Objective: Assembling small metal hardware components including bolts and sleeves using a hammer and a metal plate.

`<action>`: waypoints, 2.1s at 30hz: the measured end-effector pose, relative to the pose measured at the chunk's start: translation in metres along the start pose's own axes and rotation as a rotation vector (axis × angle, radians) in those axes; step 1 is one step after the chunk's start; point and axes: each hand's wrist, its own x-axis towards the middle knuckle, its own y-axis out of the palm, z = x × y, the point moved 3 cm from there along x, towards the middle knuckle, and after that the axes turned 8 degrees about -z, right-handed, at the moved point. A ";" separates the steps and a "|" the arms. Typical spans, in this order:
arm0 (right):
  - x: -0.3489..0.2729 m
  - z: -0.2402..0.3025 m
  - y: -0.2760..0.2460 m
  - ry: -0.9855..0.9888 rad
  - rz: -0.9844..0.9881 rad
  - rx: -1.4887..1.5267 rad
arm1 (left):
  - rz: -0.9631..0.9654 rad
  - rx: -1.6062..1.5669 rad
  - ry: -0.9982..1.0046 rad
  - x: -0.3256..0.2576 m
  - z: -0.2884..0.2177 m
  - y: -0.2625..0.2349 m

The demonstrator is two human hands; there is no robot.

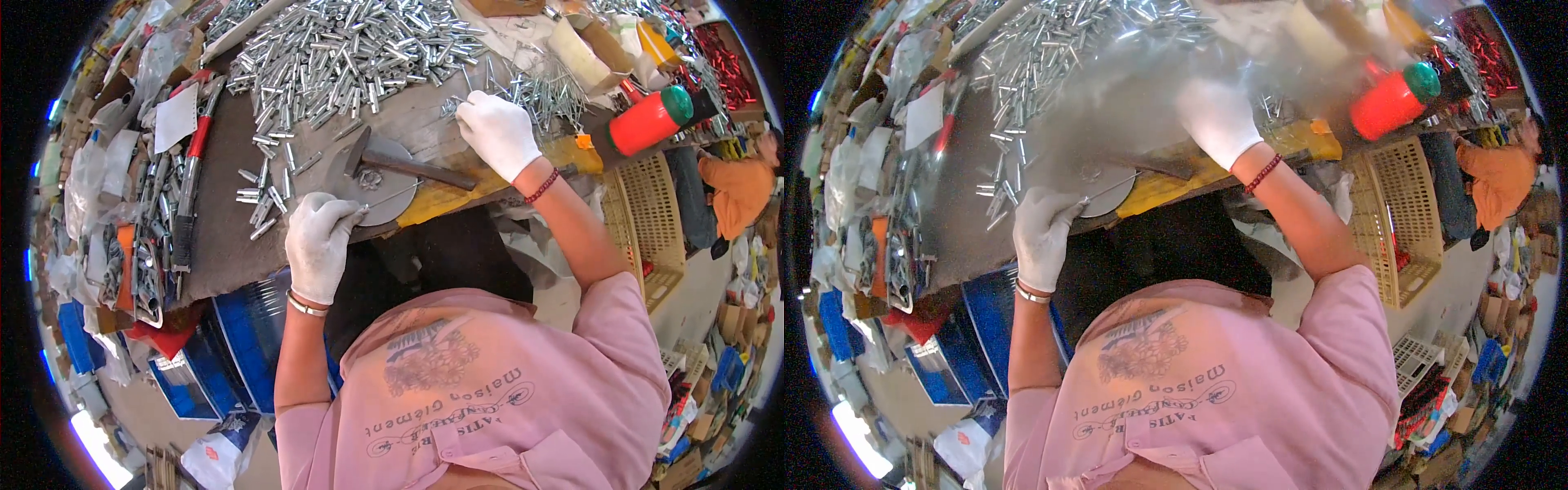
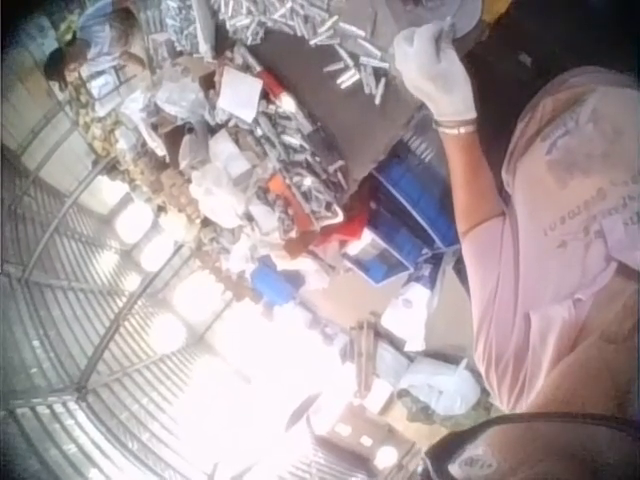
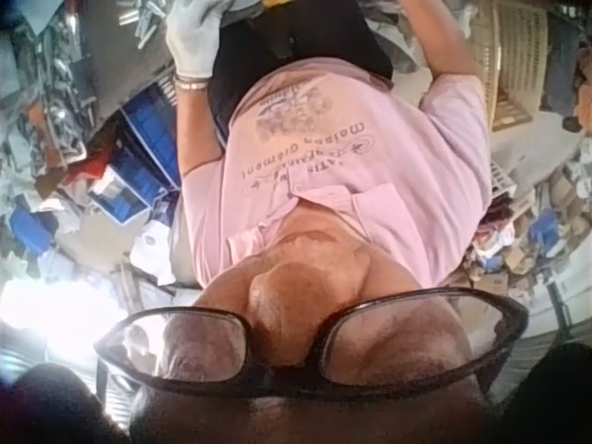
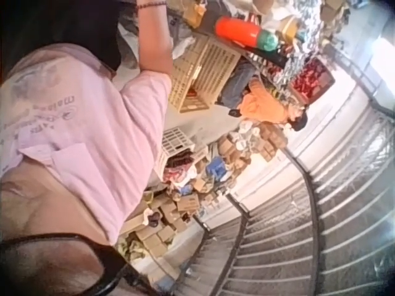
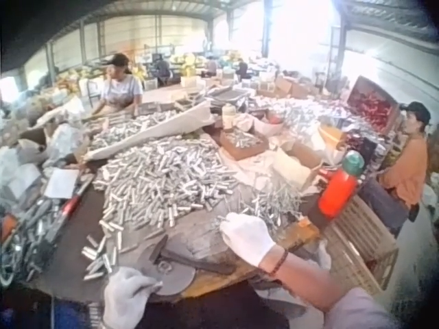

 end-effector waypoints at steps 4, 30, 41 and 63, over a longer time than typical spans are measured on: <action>0.005 0.001 0.000 -0.013 -0.074 0.065 | -0.008 0.011 0.012 -0.001 0.002 0.001; -0.012 0.136 -0.039 -0.151 -0.113 0.854 | -0.039 0.054 0.038 -0.008 0.014 0.005; -0.017 0.085 -0.049 -0.049 0.046 0.403 | -0.032 -0.036 0.027 -0.005 0.020 0.010; -0.026 0.090 -0.069 -0.107 -0.060 0.427 | 0.041 -0.119 0.011 -0.007 0.026 0.007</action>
